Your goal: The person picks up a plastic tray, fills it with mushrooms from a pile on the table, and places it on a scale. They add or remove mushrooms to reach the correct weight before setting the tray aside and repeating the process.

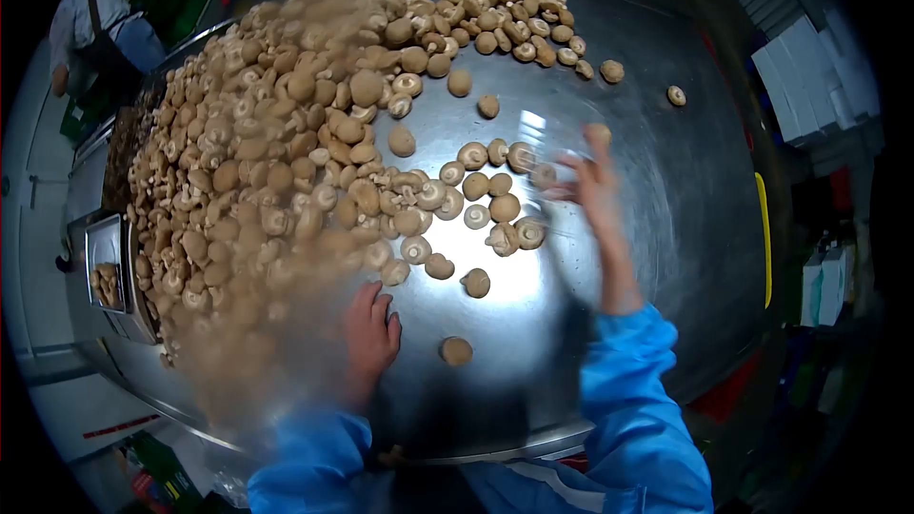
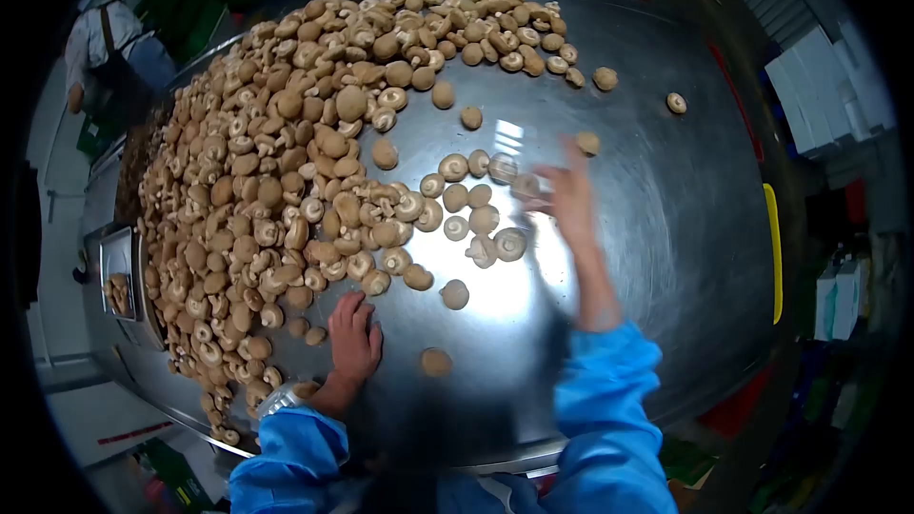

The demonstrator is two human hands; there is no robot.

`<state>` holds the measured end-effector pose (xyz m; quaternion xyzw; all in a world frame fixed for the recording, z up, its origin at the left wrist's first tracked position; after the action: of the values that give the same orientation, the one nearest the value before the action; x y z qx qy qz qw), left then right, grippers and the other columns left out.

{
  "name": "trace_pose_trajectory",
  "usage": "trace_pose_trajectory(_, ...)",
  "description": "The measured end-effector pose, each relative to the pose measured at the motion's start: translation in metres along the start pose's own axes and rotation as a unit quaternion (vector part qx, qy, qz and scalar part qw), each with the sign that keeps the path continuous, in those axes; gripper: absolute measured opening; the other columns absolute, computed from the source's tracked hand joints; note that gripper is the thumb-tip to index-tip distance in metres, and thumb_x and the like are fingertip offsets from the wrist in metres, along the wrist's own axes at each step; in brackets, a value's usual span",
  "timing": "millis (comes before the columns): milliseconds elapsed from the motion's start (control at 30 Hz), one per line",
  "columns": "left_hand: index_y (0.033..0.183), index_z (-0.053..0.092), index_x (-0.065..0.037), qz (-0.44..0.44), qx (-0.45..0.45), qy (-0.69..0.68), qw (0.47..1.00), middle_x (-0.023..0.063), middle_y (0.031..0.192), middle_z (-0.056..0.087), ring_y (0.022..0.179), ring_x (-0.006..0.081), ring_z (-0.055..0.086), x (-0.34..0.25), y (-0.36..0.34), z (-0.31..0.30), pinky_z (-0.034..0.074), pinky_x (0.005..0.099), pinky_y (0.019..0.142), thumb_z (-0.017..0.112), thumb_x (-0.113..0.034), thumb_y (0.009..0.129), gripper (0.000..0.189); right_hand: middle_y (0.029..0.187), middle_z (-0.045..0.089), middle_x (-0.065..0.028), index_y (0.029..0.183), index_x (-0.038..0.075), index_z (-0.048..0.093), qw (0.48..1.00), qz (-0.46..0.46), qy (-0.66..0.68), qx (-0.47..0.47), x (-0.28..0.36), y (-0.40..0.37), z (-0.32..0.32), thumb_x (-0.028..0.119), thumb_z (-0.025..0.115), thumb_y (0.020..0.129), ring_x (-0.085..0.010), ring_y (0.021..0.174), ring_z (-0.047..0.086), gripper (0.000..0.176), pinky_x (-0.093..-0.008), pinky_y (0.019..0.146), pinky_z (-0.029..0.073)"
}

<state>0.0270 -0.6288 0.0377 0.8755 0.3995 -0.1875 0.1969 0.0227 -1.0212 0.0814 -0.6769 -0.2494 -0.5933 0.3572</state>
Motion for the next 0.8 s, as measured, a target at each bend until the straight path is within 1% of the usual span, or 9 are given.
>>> trace_pose_trajectory(33, 0.110, 0.052, -0.005, -0.004, 0.000, -0.004, 1.000, 0.0170, 0.129, 0.049, 0.124, 0.0391, 0.044, 0.001, 0.000, 0.001, 0.034, 0.0488, 0.100, 0.061, -0.008, 0.079, 0.033, 0.108, 0.063, -0.0177, 0.149, 0.016, 0.026, 0.993, 0.041, -0.100, -0.042, -0.008, -0.009, -0.046, 0.009, 0.041, 0.098, -0.0240, 0.071, 0.070, 0.054, -0.0320, 0.058, 0.060)
trace_pose_trajectory(100, 0.110, 0.051, -0.005, -0.012, 0.004, -0.007, 1.000, 0.0165, 0.129, 0.048, 0.125, 0.0382, 0.042, 0.001, -0.001, 0.002, 0.033, 0.0485, 0.101, 0.060, -0.007, 0.078, 0.034, 0.103, 0.065, -0.0176, 0.149, 0.015, 0.024, 0.982, 0.114, -0.114, -0.094, -0.039, -0.030, -0.108, 0.003, 0.040, 0.096, -0.0260, 0.069, 0.070, 0.057, -0.0330, 0.053, 0.060)
trace_pose_trajectory(167, 0.110, 0.051, -0.005, -0.010, 0.010, 0.001, 1.000, 0.0164, 0.129, 0.048, 0.126, 0.0376, 0.042, 0.002, 0.000, 0.001, 0.033, 0.0489, 0.101, 0.061, -0.008, 0.078, 0.034, 0.102, 0.064, -0.0199, 0.149, 0.019, 0.023, 0.985, 0.148, -0.054, -0.077, -0.070, -0.031, -0.109, 0.002, 0.039, 0.095, -0.0266, 0.064, 0.069, 0.059, -0.0358, 0.050, 0.060)
trace_pose_trajectory(300, 0.110, 0.052, -0.005, -0.002, 0.009, 0.012, 1.000, 0.0161, 0.129, 0.048, 0.126, 0.0369, 0.042, 0.004, 0.000, 0.002, 0.033, 0.0493, 0.101, 0.063, -0.011, 0.076, 0.035, 0.105, 0.064, -0.0198, 0.148, 0.018, 0.026, 0.988, 0.147, -0.012, 0.036, -0.083, -0.019, 0.019, 0.003, 0.039, 0.094, -0.0264, 0.071, 0.070, 0.057, -0.0357, 0.059, 0.060)
trace_pose_trajectory(367, 0.109, 0.053, -0.005, 0.003, -0.003, 0.021, 1.000, 0.0163, 0.129, 0.048, 0.126, 0.0367, 0.042, 0.009, -0.003, 0.007, 0.033, 0.0498, 0.101, 0.064, -0.012, 0.076, 0.036, 0.107, 0.064, -0.0196, 0.145, 0.016, 0.033, 0.978, -0.008, -0.172, 0.115, -0.087, 0.003, 0.090, 0.004, 0.039, 0.093, -0.0232, 0.079, 0.070, 0.053, -0.0338, 0.071, 0.058)
trace_pose_trajectory(433, 0.112, 0.055, -0.006, 0.000, -0.003, 0.041, 0.999, 0.0154, 0.129, 0.049, 0.126, 0.0347, 0.043, 0.013, -0.007, 0.011, 0.034, 0.0496, 0.101, 0.064, -0.017, 0.078, 0.037, 0.118, 0.061, -0.0211, 0.144, 0.013, 0.038, 0.979, 0.042, -0.126, 0.155, -0.061, -0.008, 0.165, 0.004, 0.039, 0.093, -0.0258, 0.100, 0.067, 0.052, -0.0326, 0.089, 0.051)
trace_pose_trajectory(533, 0.115, 0.056, -0.007, -0.007, 0.015, 0.060, 0.998, 0.0150, 0.129, 0.049, 0.126, 0.0330, 0.043, 0.020, -0.013, 0.020, 0.034, 0.0489, 0.102, 0.063, -0.022, 0.079, 0.039, 0.128, 0.057, -0.0168, 0.145, 0.010, 0.036, 0.961, -0.187, -0.127, 0.158, -0.065, -0.004, 0.258, -0.002, 0.042, 0.090, -0.0238, 0.120, 0.053, 0.057, -0.0328, 0.101, 0.040)
trace_pose_trajectory(567, 0.115, 0.056, -0.007, -0.009, 0.024, 0.065, 0.998, 0.0150, 0.128, 0.049, 0.126, 0.0326, 0.043, 0.022, -0.014, 0.023, 0.033, 0.0485, 0.102, 0.063, -0.024, 0.079, 0.041, 0.138, 0.049, -0.0189, 0.146, 0.010, 0.036, 0.960, -0.146, -0.093, 0.222, -0.074, -0.010, 0.288, -0.006, 0.043, 0.086, -0.0236, 0.131, 0.043, 0.062, -0.0325, 0.108, 0.033)
trace_pose_trajectory(800, 0.120, 0.054, -0.007, -0.049, 0.036, -0.001, 0.998, 0.0153, 0.130, 0.048, 0.130, 0.0337, 0.039, 0.021, -0.011, 0.013, 0.032, 0.0502, 0.104, 0.060, -0.021, 0.081, 0.042, 0.121, 0.061, -0.0221, 0.148, 0.012, 0.032, 0.969, -0.073, -0.112, 0.207, -0.005, -0.071, 0.362, -0.010, 0.042, 0.083, -0.0237, 0.102, 0.064, 0.069, -0.0317, 0.089, 0.047)
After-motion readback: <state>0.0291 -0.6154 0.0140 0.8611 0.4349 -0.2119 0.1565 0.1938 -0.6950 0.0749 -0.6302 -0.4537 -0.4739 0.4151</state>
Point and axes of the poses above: each hand's wrist, its own y-axis towards the middle knuckle, its own z-axis out of the palm, x = y × z, the point moved 8 cm from there along y, towards the middle knuckle
